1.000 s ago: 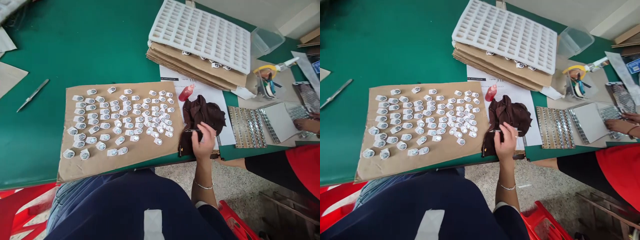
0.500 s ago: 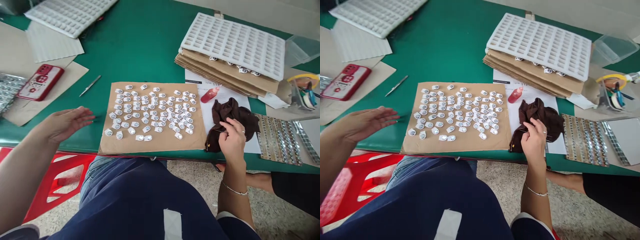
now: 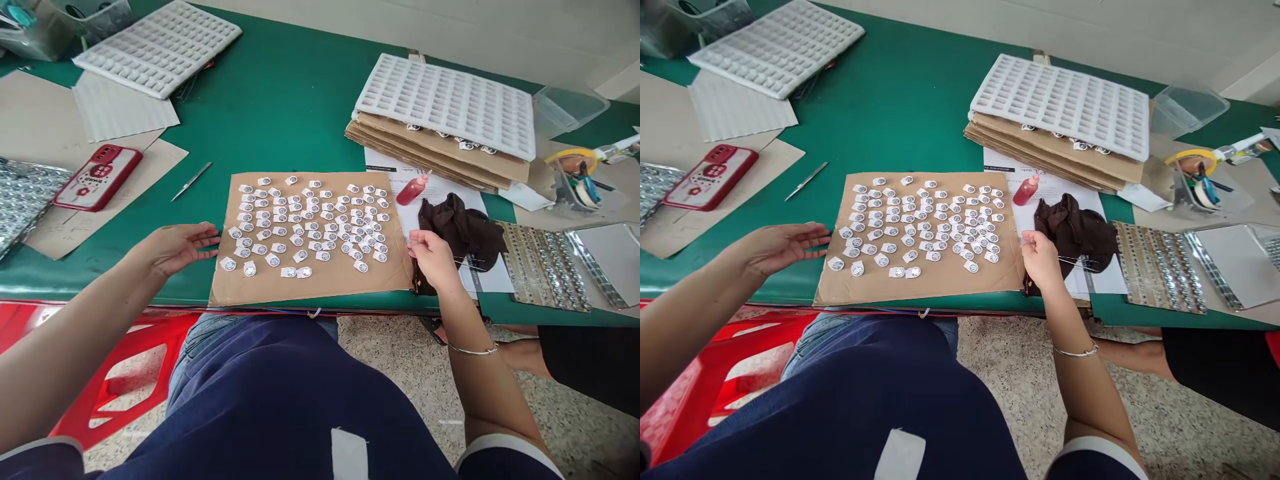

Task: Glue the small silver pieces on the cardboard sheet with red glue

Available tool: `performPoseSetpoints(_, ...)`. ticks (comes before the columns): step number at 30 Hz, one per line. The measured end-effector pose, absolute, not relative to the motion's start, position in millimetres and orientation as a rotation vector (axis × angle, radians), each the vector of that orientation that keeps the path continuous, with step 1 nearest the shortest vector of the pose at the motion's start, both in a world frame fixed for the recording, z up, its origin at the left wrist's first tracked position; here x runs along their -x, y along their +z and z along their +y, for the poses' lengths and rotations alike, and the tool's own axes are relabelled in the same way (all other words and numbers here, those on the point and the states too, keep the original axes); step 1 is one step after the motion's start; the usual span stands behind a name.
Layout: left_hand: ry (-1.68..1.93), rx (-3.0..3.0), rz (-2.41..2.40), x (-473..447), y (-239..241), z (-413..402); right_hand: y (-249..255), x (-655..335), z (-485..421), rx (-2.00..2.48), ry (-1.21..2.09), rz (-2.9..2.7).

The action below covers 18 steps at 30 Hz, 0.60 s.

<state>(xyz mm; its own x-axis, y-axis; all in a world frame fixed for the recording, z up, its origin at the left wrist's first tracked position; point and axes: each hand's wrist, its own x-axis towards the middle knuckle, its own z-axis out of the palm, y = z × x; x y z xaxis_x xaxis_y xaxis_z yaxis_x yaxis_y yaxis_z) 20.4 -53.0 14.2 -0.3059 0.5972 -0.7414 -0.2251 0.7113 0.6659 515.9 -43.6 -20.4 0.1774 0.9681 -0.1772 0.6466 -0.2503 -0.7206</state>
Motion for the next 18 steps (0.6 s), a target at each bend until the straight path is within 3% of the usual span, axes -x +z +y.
performPoseSetpoints(7,0.794,-0.352,1.616,-23.1,11.5,-55.5,-12.9,-506.8,-32.3,2.033,1.002,-1.392)
performPoseSetpoints(18,0.854,-0.317,1.523,-22.7,-1.4,-57.5,-23.1,-501.1,-29.0,2.137,0.869,-1.461)
